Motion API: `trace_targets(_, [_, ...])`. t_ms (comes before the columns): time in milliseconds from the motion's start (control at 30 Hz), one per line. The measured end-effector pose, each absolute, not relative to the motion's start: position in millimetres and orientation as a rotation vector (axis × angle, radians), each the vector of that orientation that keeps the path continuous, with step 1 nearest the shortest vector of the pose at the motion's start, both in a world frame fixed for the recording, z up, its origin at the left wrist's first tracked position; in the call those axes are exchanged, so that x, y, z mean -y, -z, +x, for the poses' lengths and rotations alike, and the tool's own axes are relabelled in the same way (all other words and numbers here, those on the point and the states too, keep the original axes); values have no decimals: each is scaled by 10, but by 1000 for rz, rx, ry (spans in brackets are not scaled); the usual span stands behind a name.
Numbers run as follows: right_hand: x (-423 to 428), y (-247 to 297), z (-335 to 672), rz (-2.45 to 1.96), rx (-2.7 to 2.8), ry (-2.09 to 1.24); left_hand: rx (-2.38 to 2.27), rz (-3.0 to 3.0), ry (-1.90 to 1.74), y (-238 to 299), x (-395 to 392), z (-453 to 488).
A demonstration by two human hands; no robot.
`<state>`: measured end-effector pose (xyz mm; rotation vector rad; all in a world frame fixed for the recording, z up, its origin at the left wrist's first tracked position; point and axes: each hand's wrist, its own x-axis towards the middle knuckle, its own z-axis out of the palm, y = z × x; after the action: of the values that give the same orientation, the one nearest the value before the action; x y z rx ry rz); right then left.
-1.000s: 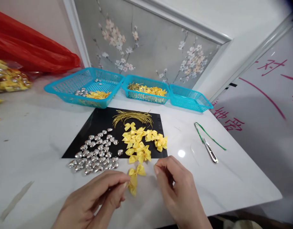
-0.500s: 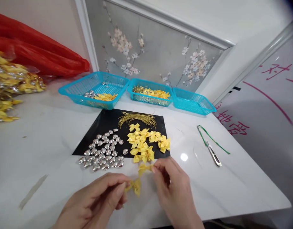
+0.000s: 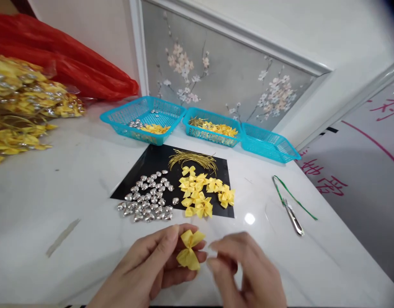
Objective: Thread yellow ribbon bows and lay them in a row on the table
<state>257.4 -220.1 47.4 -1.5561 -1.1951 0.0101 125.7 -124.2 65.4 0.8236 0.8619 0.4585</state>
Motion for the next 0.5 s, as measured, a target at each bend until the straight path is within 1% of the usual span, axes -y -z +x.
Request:
trace_targets(133, [2158,-597,2792,-1518,1022,-628,-739,1098,-343,-653,1173,1276])
trace_targets(233, [2098,-585,2827,-1386,960,-951,-702,1333,-296,-631,1129,1265])
trace_targets(400, [2090,-531,2711,-1212,718,-1168,-789,1485,-326,-642,1063,1221])
trace_targets(500, [2091,-482,2608,-1118,566,-1144,-823,1531,-380,-654,1010,1198])
